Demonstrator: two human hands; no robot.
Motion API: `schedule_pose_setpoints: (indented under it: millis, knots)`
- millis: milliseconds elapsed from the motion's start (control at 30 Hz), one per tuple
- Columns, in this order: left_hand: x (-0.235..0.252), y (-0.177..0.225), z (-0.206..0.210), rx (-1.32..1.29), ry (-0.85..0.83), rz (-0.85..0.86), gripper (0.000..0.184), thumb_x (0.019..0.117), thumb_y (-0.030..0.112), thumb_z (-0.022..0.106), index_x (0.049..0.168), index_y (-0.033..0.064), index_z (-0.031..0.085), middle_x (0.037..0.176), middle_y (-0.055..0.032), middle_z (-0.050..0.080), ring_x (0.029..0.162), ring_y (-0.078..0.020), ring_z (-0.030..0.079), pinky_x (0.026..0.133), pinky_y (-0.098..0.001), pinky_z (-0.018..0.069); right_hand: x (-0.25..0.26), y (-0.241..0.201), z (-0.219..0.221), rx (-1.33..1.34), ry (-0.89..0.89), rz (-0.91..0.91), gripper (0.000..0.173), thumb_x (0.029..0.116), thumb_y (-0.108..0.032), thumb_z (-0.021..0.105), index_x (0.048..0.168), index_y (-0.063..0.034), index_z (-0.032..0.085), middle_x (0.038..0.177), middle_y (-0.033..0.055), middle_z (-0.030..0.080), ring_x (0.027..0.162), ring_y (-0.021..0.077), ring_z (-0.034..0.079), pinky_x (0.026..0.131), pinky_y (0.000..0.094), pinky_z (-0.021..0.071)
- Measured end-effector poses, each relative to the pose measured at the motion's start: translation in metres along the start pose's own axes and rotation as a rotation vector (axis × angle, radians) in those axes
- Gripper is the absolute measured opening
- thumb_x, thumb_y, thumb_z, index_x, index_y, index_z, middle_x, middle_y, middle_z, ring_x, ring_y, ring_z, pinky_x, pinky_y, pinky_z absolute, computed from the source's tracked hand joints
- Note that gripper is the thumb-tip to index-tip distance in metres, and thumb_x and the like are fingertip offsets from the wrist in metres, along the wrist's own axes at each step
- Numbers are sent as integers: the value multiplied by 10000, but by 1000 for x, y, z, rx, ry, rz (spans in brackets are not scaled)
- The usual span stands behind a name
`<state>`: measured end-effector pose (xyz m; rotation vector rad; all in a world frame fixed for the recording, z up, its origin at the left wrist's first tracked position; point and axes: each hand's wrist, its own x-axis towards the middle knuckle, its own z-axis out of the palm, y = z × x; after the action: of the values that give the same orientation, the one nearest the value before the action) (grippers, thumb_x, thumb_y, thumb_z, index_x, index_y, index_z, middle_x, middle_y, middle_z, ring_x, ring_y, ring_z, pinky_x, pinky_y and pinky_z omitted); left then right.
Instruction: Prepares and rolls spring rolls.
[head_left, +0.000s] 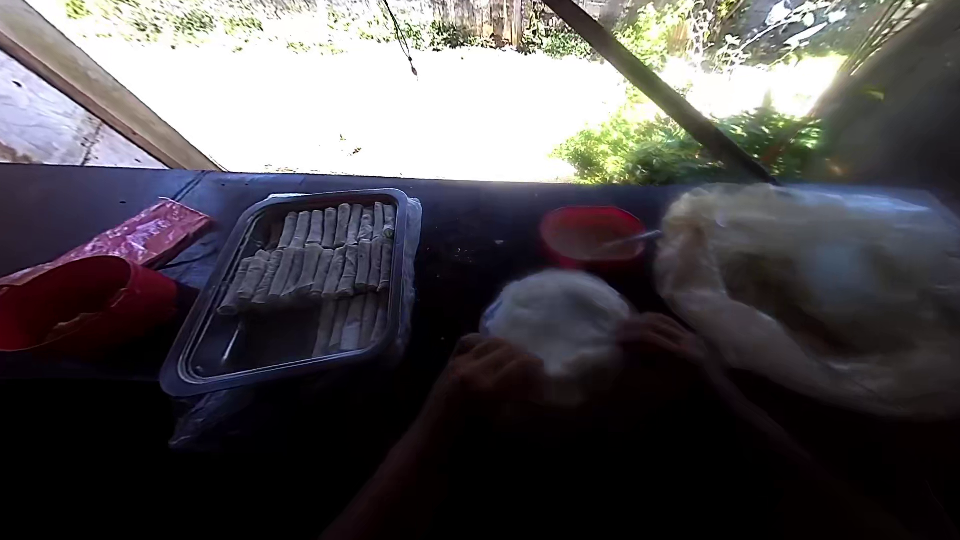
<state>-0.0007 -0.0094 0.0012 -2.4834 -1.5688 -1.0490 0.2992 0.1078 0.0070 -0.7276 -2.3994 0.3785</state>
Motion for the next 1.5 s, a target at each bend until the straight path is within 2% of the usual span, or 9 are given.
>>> schedule_pose_setpoints:
  millis: [267,400,633,833,967,1100,1333,1400,1500]
  knots:
    - [-2,3,1,-134,24,-99,180,1027,290,621,1121,196,743,1046,53,756,1049,-91,683,1011,-370,494,-4,-18,-15,-109,-100,-66,347,937,-212,562,1254,-193,703,1269,-6,699,1244,198,605,1048,444,487]
    - [-1,3,2,-195,23,-166,194,1028,287,620,1127,170,739,1029,56,755,1012,-72,689,997,-367,519,2,-17,-5,-39,-111,-116,248,1047,-326,563,1190,-209,728,1130,-41,739,1098,136,656,997,401,483]
    - [1,4,3,-208,-8,-265,271,999,255,621,1248,181,698,1100,39,724,962,-73,667,872,-319,560,21,-17,-5,21,-233,-7,317,1042,-445,560,1105,-202,754,1049,-51,744,1046,109,665,987,419,477]
    - [5,16,1,-132,7,-74,316,975,165,547,1251,229,686,1247,44,709,1200,-144,628,1049,-424,472,38,-16,-3,9,-382,73,276,1036,-388,551,1025,-178,729,916,-43,718,925,110,663,931,430,485]
    - [10,20,8,-126,-32,24,280,1018,198,547,1255,247,688,1182,71,738,1160,-126,632,1039,-395,448,52,-11,-5,138,-495,143,245,1006,-365,616,980,-145,721,828,-32,679,766,65,633,754,319,541]
    - [9,11,17,-153,-36,-34,249,1045,223,533,1220,216,711,1075,75,752,1078,-97,655,1007,-386,468,60,-9,-9,240,-575,267,217,1001,-347,648,978,-144,722,850,-43,690,776,22,634,744,258,543]
    - [2,3,23,-392,20,-160,293,989,268,670,1267,173,677,1146,70,758,1129,-86,664,1068,-410,483,38,-22,-37,98,-345,212,294,1041,-222,494,1192,-163,740,1058,-14,727,945,29,662,863,229,551]
    - [0,-1,21,-398,31,-161,316,968,277,690,1269,181,677,1146,64,756,1129,-95,667,1059,-398,495,28,-29,-65,-53,-173,187,279,1032,-246,520,1160,-188,762,1057,-40,731,956,16,673,859,224,572]
    - [-1,-2,24,-399,38,-134,319,947,293,694,1257,216,687,1135,51,754,1112,-116,669,1024,-387,516,4,-30,-131,-321,-69,283,247,1021,-311,571,1127,-209,770,1076,-63,732,1020,49,680,907,313,587]
